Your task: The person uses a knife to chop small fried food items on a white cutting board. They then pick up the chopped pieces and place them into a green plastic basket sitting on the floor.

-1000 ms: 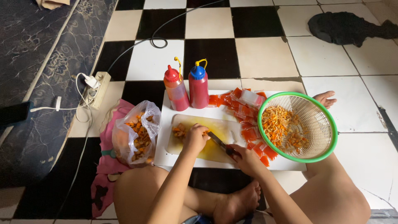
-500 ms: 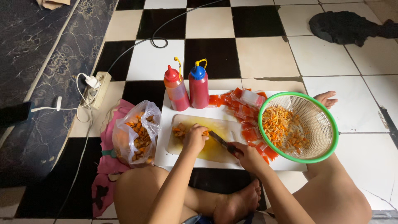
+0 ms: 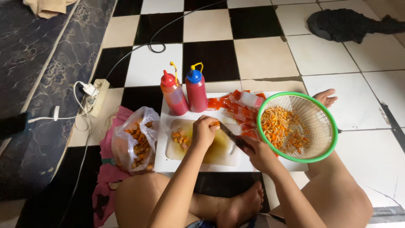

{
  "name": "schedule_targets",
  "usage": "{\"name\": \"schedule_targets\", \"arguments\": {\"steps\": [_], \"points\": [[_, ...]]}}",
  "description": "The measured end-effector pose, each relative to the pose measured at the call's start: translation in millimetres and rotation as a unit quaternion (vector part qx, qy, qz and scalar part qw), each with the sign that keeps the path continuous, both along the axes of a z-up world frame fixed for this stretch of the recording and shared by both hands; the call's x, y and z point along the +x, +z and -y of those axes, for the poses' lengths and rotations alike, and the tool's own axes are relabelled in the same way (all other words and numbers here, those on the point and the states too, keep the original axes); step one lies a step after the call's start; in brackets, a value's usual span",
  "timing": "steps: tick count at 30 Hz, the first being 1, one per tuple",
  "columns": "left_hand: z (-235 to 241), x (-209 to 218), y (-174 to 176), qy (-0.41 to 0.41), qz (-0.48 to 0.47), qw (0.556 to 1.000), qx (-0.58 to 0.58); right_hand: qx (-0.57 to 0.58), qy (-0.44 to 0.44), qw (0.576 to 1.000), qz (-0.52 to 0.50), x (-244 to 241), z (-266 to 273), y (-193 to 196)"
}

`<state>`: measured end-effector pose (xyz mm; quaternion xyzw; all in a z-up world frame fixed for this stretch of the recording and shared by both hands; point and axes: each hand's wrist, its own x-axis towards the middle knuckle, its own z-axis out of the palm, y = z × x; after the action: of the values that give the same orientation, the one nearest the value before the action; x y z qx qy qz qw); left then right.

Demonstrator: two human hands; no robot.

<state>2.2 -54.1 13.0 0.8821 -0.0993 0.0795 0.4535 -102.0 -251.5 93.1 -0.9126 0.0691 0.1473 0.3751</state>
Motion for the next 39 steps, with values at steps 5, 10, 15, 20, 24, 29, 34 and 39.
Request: {"name": "schedule_targets", "arguments": {"steps": [5,10,15,20,24,29,34,39], "points": [[104,18,39,-0.068,0.083,0.993,-0.049,-0.091,-0.069,0.993,0.004,-25,63,78],[221,14,33,-0.131,0.073,0.985,-0.085,-0.176,-0.152,0.973,-0.006,-54,126,113],[306,18,-52,-0.199,-0.141,0.966,0.088,-0.322,-0.147,0.933,-0.067,-56,173,67],[266,-10,6,-0.212,-0.19,0.947,0.146,-0.325,-0.171,0.929,-0.038,-46,193,31],[224,-15,22,-0.197,-0.025,0.978,0.057,-0.164,-0.225,0.959,0.051,-37,189,14],[144,-6,31,-0.139,0.092,0.984,-0.062,0.121,-0.188,0.961,0.16,-21,127,14],[11,-6,25,-0.048,0.141,0.987,-0.057,0.306,-0.11,0.933,0.153,-1,40,-29],[-108,-9,-36,0.11,0.016,0.984,0.14,0.192,-0.016,0.981,0.029,5,-43,-57]]}}
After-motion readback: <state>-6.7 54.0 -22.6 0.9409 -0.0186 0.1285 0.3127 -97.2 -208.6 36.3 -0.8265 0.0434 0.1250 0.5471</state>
